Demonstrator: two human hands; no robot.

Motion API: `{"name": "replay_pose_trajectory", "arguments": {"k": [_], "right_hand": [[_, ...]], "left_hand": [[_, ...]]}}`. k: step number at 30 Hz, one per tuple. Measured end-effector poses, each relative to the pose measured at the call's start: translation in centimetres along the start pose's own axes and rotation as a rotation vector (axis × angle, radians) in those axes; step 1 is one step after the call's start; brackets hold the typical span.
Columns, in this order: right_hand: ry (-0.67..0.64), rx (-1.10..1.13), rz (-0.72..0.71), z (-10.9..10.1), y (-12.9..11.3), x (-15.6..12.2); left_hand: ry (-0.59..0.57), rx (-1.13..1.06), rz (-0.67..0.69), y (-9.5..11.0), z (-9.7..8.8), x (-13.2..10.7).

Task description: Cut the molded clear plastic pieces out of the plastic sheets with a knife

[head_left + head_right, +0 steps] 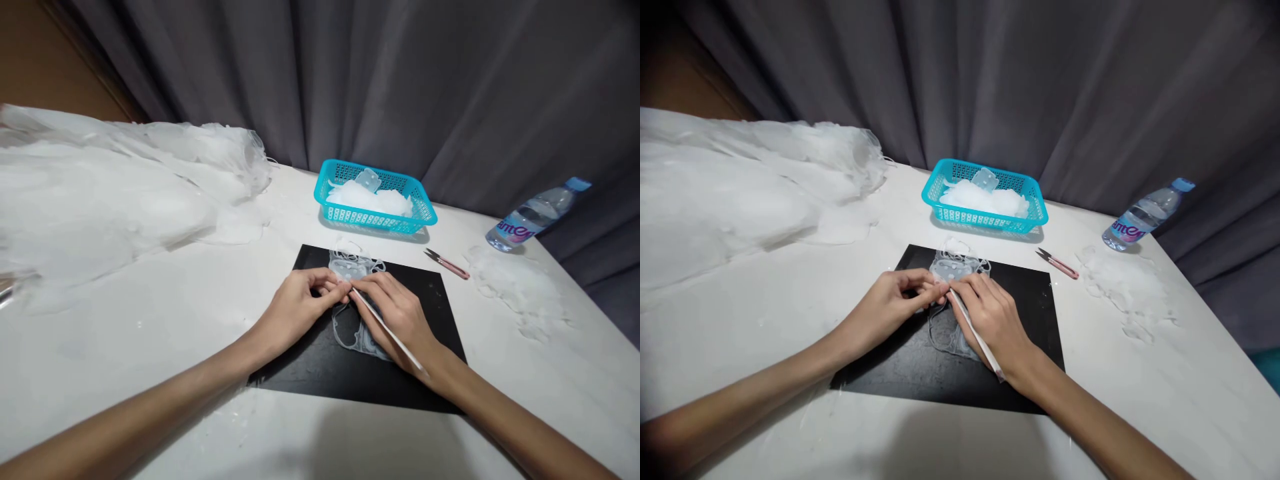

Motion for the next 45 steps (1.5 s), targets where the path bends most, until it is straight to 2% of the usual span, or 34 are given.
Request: {"name": "replay_pose_trajectory", "arguments": {"k": [3, 5, 7, 11, 13, 15, 17, 19, 21, 23, 24, 26, 28, 31, 33, 39, 41, 45], "right_hand": [[-0.001, 0.102, 0.067, -0.1, 0.5, 0.2], [0.009, 0.177, 0.161, -0.5, 1.5, 0.5], [0.052, 0.243, 0.296, -1.3, 3.7, 1.0], [0.213, 0.368, 0.588, -3.5, 10.1, 1.2], [0.262, 0.435, 0.658, -4.1, 12.5, 1.3], [0.283, 0.495, 0.657, -4.5, 13.4, 1.5], [0.214, 0.549, 0.592, -4.4, 12.5, 2.2], [0.063, 0.589, 0.488, -3.8, 10.0, 3.0], [-0.079, 0.608, 0.4, -3.3, 7.2, 3.5], [-0.172, 0.612, 0.344, -3.0, 5.1, 3.6], [-0.206, 0.611, 0.323, -3.0, 4.3, 3.6], [-0.248, 0.614, 0.297, -2.9, 3.2, 3.5], [-0.23, 0.635, 0.314, -3.3, 3.1, 3.4], [-0.078, 0.605, 0.385, -4.4, 4.2, 3.3], [-0.011, 0.51, 0.37, -4.6, 4.8, 3.3], [-0.107, 0.145, 0.019, -1.4, 3.3, 2.3], [-0.12, 0.088, -0.034, -1.0, 2.8, 1.9], [-0.067, 0.079, -0.072, -1.7, 1.6, 1.9]], "left_hand": [[-0.006, 0.019, 0.035, 0.2, -0.1, 0.3], [-0.001, 0.037, 0.009, 0.0, -0.3, 0.4], [0.002, 0.064, -0.046, -0.5, -0.5, 0.4], [0.025, 0.134, -0.122, -0.7, -1.2, 0.3], [0.027, 0.146, -0.123, -0.5, -1.5, 0.4], [-0.006, 0.162, -0.143, -0.6, -1.4, 0.4], [-0.067, 0.236, -0.166, -0.7, -1.4, 0.3], [-0.047, 0.42, -0.1, 0.0, -2.2, 0.4], [0.098, 0.63, 0.093, 2.2, -3.4, 0.4], [0.179, 0.742, 0.339, 4.6, -3.3, 0.1], [0.142, 0.746, 0.437, 5.3, -2.6, -0.1], [-0.037, 0.68, 0.533, 5.3, -0.8, 0.0], [-0.154, 0.565, 0.495, 4.5, 0.2, 0.3], [-0.139, 0.404, 0.329, 2.9, -0.5, 1.1], [-0.135, 0.325, 0.237, 2.1, -0.9, 1.4], [-0.117, 0.291, 0.192, 1.7, -1.4, 1.3], [-0.097, 0.291, 0.181, 1.7, -1.4, 1.1], [-0.108, 0.254, 0.161, 1.8, -1.0, 0.9]]}}
Point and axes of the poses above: each hand's wrist, its own x-axis towards the middle knuckle, its own z-axis out of the palm, y = z × x, the point moved 9 cm from there along x, towards the middle knuckle, and after that the axes turned 5 degrees about z, right-handed, at the moved point
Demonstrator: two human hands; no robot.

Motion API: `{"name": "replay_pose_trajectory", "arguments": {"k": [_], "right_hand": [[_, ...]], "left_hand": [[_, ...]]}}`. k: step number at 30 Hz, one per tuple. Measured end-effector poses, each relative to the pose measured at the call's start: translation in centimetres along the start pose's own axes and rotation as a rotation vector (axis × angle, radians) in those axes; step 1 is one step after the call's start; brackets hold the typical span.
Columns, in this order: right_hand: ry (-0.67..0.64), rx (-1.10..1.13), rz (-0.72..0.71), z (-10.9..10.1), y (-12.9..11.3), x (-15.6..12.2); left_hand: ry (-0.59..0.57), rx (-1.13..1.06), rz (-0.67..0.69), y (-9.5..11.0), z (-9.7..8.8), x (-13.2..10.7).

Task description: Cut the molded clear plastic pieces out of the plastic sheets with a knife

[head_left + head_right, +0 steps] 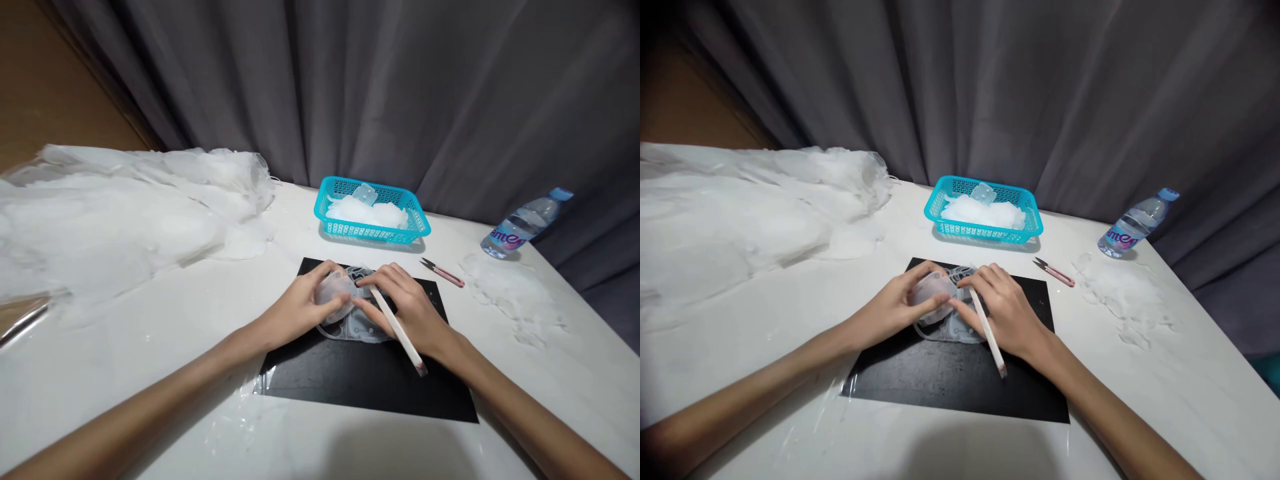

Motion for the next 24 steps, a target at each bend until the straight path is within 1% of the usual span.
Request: {"name": "replay_pose_trajectory", "arguments": {"k": [3, 6, 8, 9, 10, 11, 12, 13, 14, 15, 16, 17, 18, 19, 20, 22, 24], "right_hand": [[-0.014, -0.064, -0.042, 0.3, -0.9, 0.0], [-0.013, -0.181, -0.074, 0.7, -1.3, -0.1], [0.014, -0.274, -0.109, 0.8, -1.6, -0.2], [0.033, -0.321, -0.137, 0.8, -1.8, -0.3], [0.056, -0.363, -0.172, 0.7, -2.1, -0.4], [0.082, -0.391, -0.207, 0.6, -2.4, -0.6], [0.108, -0.399, -0.233, 0.4, -2.6, -0.8], [0.131, -0.383, -0.241, 0.2, -2.8, -0.9], [0.148, -0.344, -0.226, 0.0, -2.7, -1.0], [0.157, -0.284, -0.183, -0.2, -2.5, -1.0], [0.16, -0.211, -0.113, -0.3, -1.9, -0.9], [0.159, -0.135, -0.027, -0.4, -1.2, -0.8], [0.158, -0.067, 0.062, -0.4, -0.3, -0.7], [0.161, -0.01, 0.143, -0.4, 0.5, -0.6], [0.17, 0.035, 0.213, -0.4, 1.2, -0.6], [0.196, 0.095, 0.298, -0.6, 2.2, -0.6], [0.231, 0.12, 0.329, -1.1, 2.7, -0.5]], "left_hand": [[-0.037, -0.021, 0.023, 0.6, 0.4, 0.0], [-0.042, -0.007, 0.034, 0.9, 0.7, -0.1], [-0.02, -0.007, 0.013, 0.4, 0.6, 0.0], [0.005, -0.023, -0.012, -0.2, 0.2, 0.1], [0.065, -0.065, -0.054, -1.1, -0.5, 0.3], [0.158, -0.122, -0.106, -2.2, -1.6, 0.5], [0.267, -0.185, -0.161, -3.4, -3.0, 0.6], [0.436, -0.264, -0.233, -4.7, -4.8, 0.3], [0.549, -0.28, -0.257, -5.5, -6.3, 0.2], [0.604, -0.284, -0.264, -5.8, -7.4, 0.2], [0.632, -0.286, -0.269, -5.8, -8.1, 0.3], [0.622, -0.292, -0.269, -5.6, -8.3, 0.4], [0.587, -0.303, -0.261, -5.0, -8.2, 0.4], [0.524, -0.319, -0.241, -4.2, -7.6, 0.6], [0.433, -0.345, -0.198, -3.1, -6.7, 0.7], [0.293, -0.395, -0.135, -1.3, -4.9, 0.7], [0.209, -0.451, -0.116, -0.4, -3.4, 0.5]]}}
Point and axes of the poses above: each hand's wrist, its own x-axis towards the middle knuckle, its own z-axis out of the palm, y = z × x, the point moved 9 cm from there along x, towards the middle knuckle, and after that the axes turned 5 degrees about z, right-handed, at the moved point
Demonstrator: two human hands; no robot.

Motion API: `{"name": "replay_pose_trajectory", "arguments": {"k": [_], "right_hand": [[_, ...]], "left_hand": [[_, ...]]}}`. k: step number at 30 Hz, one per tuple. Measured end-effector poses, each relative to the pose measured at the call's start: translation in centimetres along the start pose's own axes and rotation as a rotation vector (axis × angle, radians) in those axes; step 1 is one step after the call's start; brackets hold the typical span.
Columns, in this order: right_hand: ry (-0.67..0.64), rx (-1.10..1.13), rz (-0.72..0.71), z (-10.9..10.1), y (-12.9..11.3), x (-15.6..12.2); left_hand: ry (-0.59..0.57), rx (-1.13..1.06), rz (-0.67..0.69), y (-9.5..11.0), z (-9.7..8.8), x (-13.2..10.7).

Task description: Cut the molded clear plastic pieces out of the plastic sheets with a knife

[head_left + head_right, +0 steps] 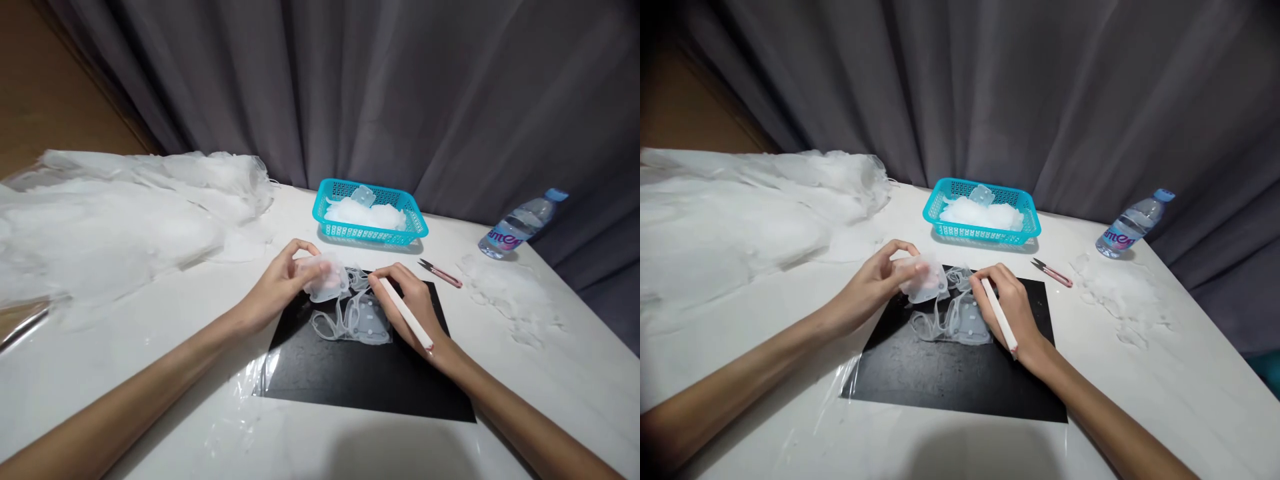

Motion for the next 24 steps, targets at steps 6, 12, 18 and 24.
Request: {"name": "replay_pose_trajectory", "arguments": {"k": [6, 12, 18, 24], "right_hand": [[0.013, -0.013, -0.154, -0.5, -1.7, -0.1], [-0.273, 0.014, -0.287, 2.0, -3.2, -0.7], [-0.372, 0.129, -0.175, 2.5, -2.6, -0.9], [-0.322, 0.104, -0.205, 2.3, -2.4, -1.1]], "left_hand": [[-0.086, 0.083, 0.044, -0.1, 1.1, -0.2], [-0.191, 0.244, 0.047, 0.2, 1.9, -0.6], [-0.203, 0.308, 0.13, 0.9, 2.4, -0.7], [-0.201, 0.421, 0.166, 0.6, 2.6, -1.1]]}}
Point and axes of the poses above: each hand's wrist, its own x-axis towards the middle knuckle, its own z-axis out of the palm, y = z × x, the point moved 9 cm from there along x, towards the middle knuckle, and after that the axes turned 5 degrees about z, right-handed, at the moved point
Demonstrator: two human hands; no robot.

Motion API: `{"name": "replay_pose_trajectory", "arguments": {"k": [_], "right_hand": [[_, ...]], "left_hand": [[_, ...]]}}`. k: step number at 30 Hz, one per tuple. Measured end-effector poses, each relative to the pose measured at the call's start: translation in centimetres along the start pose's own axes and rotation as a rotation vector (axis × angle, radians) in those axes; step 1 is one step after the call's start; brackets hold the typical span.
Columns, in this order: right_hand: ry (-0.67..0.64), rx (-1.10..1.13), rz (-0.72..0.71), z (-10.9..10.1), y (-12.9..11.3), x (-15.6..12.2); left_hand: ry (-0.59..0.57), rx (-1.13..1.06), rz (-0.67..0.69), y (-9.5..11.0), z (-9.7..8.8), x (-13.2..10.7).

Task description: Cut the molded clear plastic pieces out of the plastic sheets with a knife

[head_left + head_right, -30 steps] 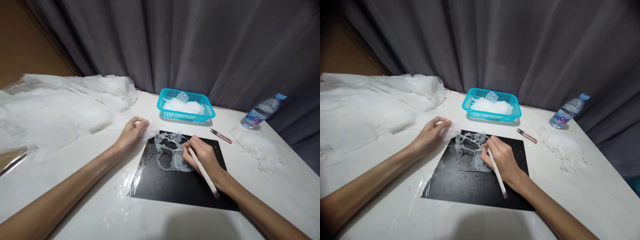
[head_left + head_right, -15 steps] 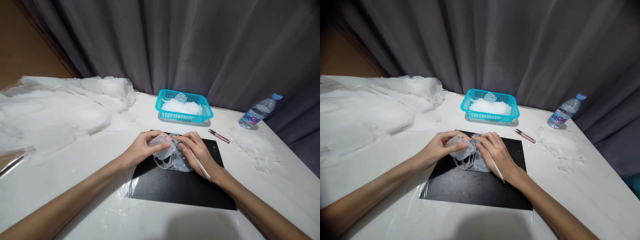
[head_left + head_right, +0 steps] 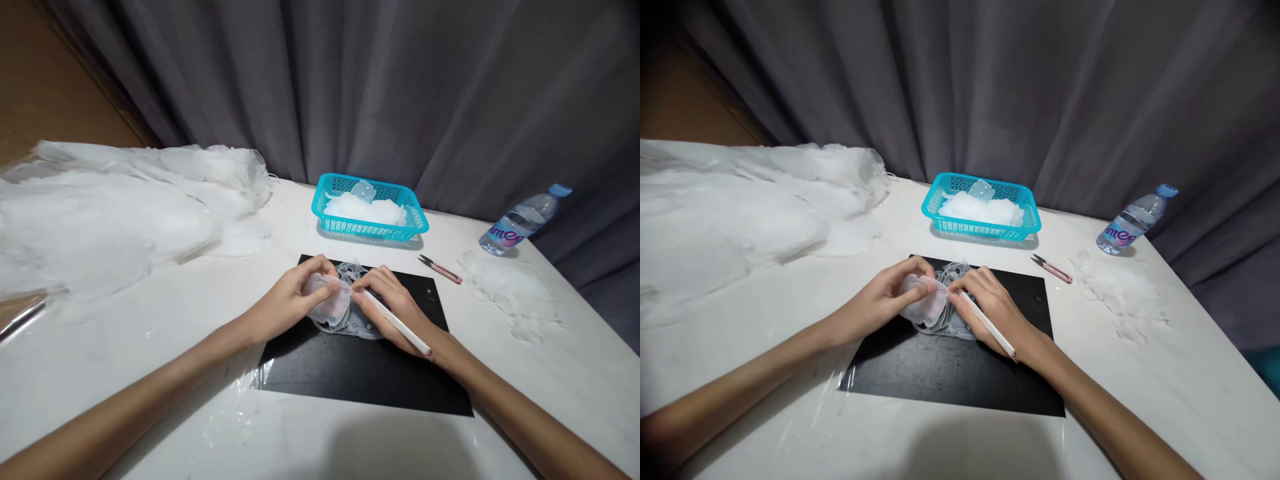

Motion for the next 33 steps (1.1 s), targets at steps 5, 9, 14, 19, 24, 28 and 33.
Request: {"name": "replay_pose_trajectory", "arguments": {"k": [5, 9, 14, 19, 24, 28, 33], "right_hand": [[0.049, -0.127, -0.105, 0.0, -0.6, -0.1], [0.074, -0.344, -0.209, 0.5, -1.5, -0.7], [0.155, -0.484, -0.338, 1.0, -3.2, -1.7], [0.271, -0.18, 0.088, -1.8, 0.3, 0.0], [0.324, 0.007, 0.167, -3.7, 0.7, 0.2], [0.266, -0.039, 0.004, -3.1, -1.6, -0.1], [0.263, -0.08, -0.137, -2.7, -2.8, -0.6]], "left_hand": [[-0.03, 0.043, -0.045, -0.2, 0.9, -0.6], [-0.055, -0.035, -0.108, -1.4, 1.0, -0.3], [0.461, -0.151, -0.299, -5.6, -6.4, 0.2], [0.169, -0.265, -0.158, -2.4, -4.3, 1.1], [0.007, -0.34, -0.129, 0.3, -0.5, 0.0], [-0.034, -0.402, -0.103, 0.4, 0.4, -0.3], [-0.109, -0.386, -0.05, 0.8, 1.1, -0.4]]}}
Point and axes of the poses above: each hand's wrist, its own x-axis towards the middle knuckle, its own z-axis out of the palm, y = z × x, the point moved 9 cm from there along x, towards the middle knuckle, and after that the axes turned 5 degrees about z, right-handed, at the moved point
